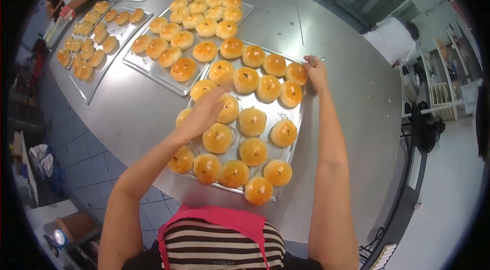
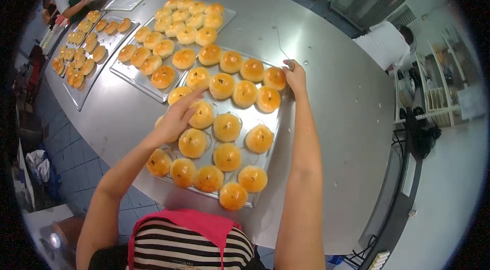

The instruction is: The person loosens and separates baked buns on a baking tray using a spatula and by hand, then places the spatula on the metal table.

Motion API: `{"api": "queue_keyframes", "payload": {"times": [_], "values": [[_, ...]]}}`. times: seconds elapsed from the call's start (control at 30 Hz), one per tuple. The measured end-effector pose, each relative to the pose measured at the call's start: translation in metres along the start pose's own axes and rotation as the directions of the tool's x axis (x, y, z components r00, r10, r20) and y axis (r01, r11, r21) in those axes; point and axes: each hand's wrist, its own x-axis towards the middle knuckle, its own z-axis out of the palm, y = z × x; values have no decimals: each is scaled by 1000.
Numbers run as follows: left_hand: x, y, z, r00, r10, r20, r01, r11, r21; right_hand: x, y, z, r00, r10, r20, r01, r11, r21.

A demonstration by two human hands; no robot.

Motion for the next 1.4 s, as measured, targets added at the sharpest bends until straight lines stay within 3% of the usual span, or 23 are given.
{"api": "queue_keyframes", "payload": {"times": [0.07,0.13,0.27,0.37,0.43,0.5,0.6,0.7,0.77,0.8,0.9,0.97,1.07,1.17,1.27,1.33,1.4], "values": [[-19,1,-15,955,-296,29,290,910,-297,8,20,3,997,-57,51,50,990,135],[-45,-16,-33,939,-342,21,334,900,-280,3,22,-2,994,-72,87,64,994,85],[-91,-20,-69,774,-631,54,609,718,-336,-14,33,-25,993,-108,40,112,988,-108],[-121,-20,-83,712,-697,84,681,657,-323,-62,20,-56,998,-56,-18,46,931,-363],[-128,-16,-83,698,-714,42,678,642,-357,-99,26,-80,998,-50,-42,30,918,-394],[-132,-21,-87,687,-727,-7,666,633,-395,-132,28,-97,997,24,-67,-42,958,-285],[-128,-38,-88,772,-625,-110,544,741,-393,-177,30,-111,993,101,-64,-112,977,-183],[-116,-49,-88,806,-546,-226,386,776,-499,-217,22,-125,972,224,-68,-234,936,-264],[-118,-63,-83,763,-465,-450,327,877,-351,-248,14,-124,963,240,-121,-259,949,-180],[-124,-70,-77,767,-458,-450,322,881,-348,-263,14,-120,951,259,-169,-277,956,-93],[-128,-85,-62,768,-476,-428,397,879,-266,-292,21,-119,933,309,-185,-327,942,-72],[-127,-92,-55,851,-446,-277,349,875,-335,-303,23,-113,929,310,-203,-329,942,-63],[-117,-87,-62,867,-451,-213,381,874,-302,-320,9,-105,921,325,-215,-343,938,-49],[-110,-98,-58,894,-389,-221,305,892,-334,-337,13,-99,904,369,-218,-382,924,-21],[-101,-105,-54,883,-410,-227,331,888,-320,-355,25,-91,900,384,-204,-395,919,-12],[-98,-112,-48,860,-420,-290,352,899,-259,-368,51,-80,892,434,-127,-421,900,117],[-96,-121,-42,850,-413,-327,339,904,-259,-376,73,-81,917,395,-65,-394,919,29]]}}
